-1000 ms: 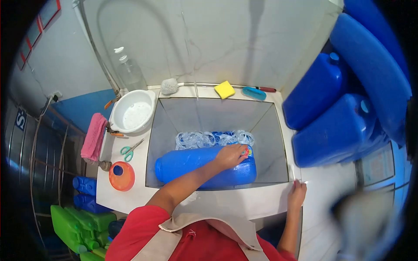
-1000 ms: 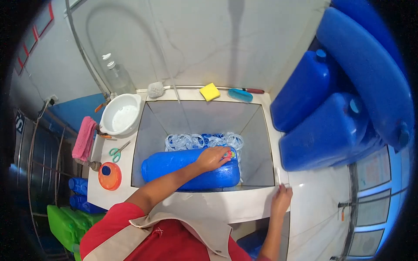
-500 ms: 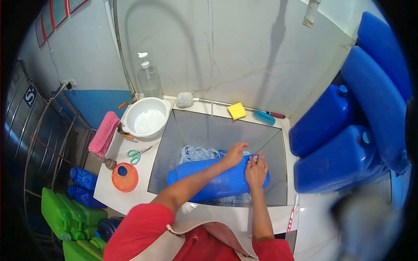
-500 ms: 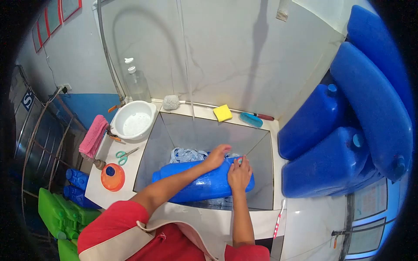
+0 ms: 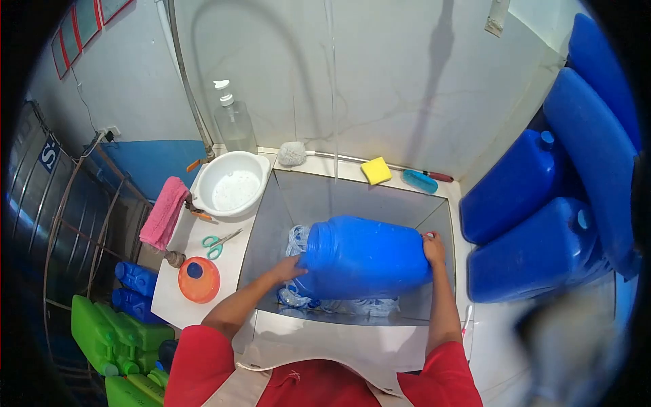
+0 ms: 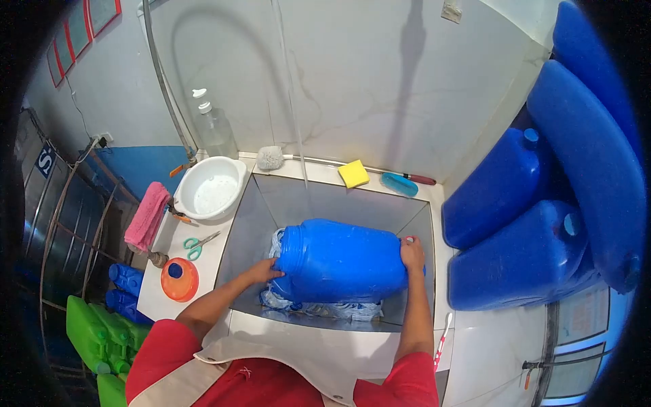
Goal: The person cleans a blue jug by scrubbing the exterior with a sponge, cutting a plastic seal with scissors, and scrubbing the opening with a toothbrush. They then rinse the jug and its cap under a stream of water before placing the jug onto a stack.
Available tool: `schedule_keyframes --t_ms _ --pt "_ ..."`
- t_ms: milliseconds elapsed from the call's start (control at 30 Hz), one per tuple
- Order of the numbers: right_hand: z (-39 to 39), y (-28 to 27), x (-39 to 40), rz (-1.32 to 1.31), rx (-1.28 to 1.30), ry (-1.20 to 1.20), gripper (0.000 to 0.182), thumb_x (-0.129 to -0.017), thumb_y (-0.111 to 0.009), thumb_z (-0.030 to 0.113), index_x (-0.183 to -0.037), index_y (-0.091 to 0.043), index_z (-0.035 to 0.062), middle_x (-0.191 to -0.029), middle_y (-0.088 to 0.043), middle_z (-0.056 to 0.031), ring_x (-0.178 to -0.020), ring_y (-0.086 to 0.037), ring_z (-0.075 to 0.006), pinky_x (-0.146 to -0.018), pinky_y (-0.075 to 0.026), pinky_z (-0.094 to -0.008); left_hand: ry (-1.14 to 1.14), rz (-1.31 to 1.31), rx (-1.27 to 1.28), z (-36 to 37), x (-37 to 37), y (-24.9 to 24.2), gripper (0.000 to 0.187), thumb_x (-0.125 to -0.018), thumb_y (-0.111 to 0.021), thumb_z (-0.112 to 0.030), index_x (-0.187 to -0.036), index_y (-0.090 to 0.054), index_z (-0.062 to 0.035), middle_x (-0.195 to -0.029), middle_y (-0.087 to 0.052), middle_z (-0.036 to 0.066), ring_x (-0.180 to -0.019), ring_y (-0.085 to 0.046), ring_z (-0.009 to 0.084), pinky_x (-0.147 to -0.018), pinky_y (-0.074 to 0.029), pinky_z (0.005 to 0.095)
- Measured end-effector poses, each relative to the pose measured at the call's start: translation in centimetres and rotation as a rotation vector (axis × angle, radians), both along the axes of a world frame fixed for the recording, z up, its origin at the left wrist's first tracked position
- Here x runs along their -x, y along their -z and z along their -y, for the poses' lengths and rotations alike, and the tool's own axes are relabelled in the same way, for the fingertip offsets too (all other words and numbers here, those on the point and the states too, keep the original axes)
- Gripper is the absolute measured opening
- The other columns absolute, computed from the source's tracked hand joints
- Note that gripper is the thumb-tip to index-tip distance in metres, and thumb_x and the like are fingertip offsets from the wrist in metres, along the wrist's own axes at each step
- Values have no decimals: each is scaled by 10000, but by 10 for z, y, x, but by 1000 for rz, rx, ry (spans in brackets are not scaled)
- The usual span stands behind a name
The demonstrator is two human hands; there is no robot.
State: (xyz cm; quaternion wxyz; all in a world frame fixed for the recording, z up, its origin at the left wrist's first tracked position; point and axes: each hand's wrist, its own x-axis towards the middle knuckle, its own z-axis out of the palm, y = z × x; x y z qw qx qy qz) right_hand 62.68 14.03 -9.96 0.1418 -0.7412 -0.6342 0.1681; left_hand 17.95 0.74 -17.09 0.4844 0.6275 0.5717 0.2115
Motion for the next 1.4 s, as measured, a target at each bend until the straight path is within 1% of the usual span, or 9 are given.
schedule_keyframes --t_ms 133,233,333,367,500,600,767,1167,1400 --pt "-33 30 -15 -10 104 -57 423 -887 -373 332 -1051 -628 37 -1189 -528 -235 -1080 -521 -379 -939 -383 -433 -72 197 -49 -15 -21 -53 373 -731 -671 -178 -1073 -604 -43 -926 -661 145 -860 -636 268 -784 -484 352" --pt "-42 -29 14 -80 165 -188 445 -901 -409 343 -998 -633 -29 -964 -622 -265 -986 -580 -378 -879 -421 -419 -187 56 -263 -10 -38 -131 261 -711 -676 -146 -936 -640 -17 -784 -660 85 -691 -612 163 -672 -489 310" --pt "-69 -84 73 -246 -162 -242 312 -885 -515 246 -877 -627 -45 -749 -631 -127 -734 -602 -180 -660 -467 -307 -185 3 -346 -12 -51 -188 214 -710 -658 -164 -872 -634 -26 -729 -641 76 -655 -594 155 -628 -472 311" --pt "-81 -97 98 -479 -243 -261 289 -857 -499 214 -868 -619 -48 -773 -625 -220 -701 -619 -304 -664 -468 -365 -205 -15 -334 -14 -53 -194 211 -707 -653 -163 -864 -626 -24 -712 -631 71 -648 -590 159 -618 -468 312" --pt "-70 -184 209 -816 -257 -470 213 -831 -478 124 -881 -628 -19 -721 -620 -108 -594 -598 -153 -521 -479 -287 -231 8 -320 -20 -57 -174 170 -723 -636 -147 -825 -609 -14 -650 -594 73 -542 -564 165 -507 -450 316" --pt "-68 -193 259 -864 179 -586 210 -822 -442 63 -854 -614 -54 -743 -616 -118 -600 -609 -177 -557 -528 -289 -356 126 55 -24 -50 -160 143 -762 -617 -144 -741 -570 -11 -581 -551 74 -425 -507 156 -387 -399 306" --pt "-77 -168 283 -400 381 -703 182 -793 -467 50 -788 -618 -51 -703 -614 -125 -570 -613 -187 -565 -540 -294 -527 388 225 -39 -27 -152 202 -774 -615 -135 -649 -515 -12 -539 -506 78 -386 -475 152 -338 -375 293" --pt "-73 -182 276 -610 317 -613 157 -773 -460 11 -760 -608 -39 -616 -603 -118 -512 -603 -182 -495 -506 -272 -391 485 331 -39 -76 -171 325 -800 -641 -207 -577 -485 -30 -522 -485 59 -403 -457 155 -355 -376 296" --pt "-76 -193 284 -637 307 -581 149 -766 -487 36 -714 -607 -35 -594 -598 -120 -472 -591 -192 -460 -495 -292 -341 673 506 -70 -40 -184 195 -812 -616 -195 -753 -495 -54 -529 -418 -30 -406 -378 58 -358 -328 203"
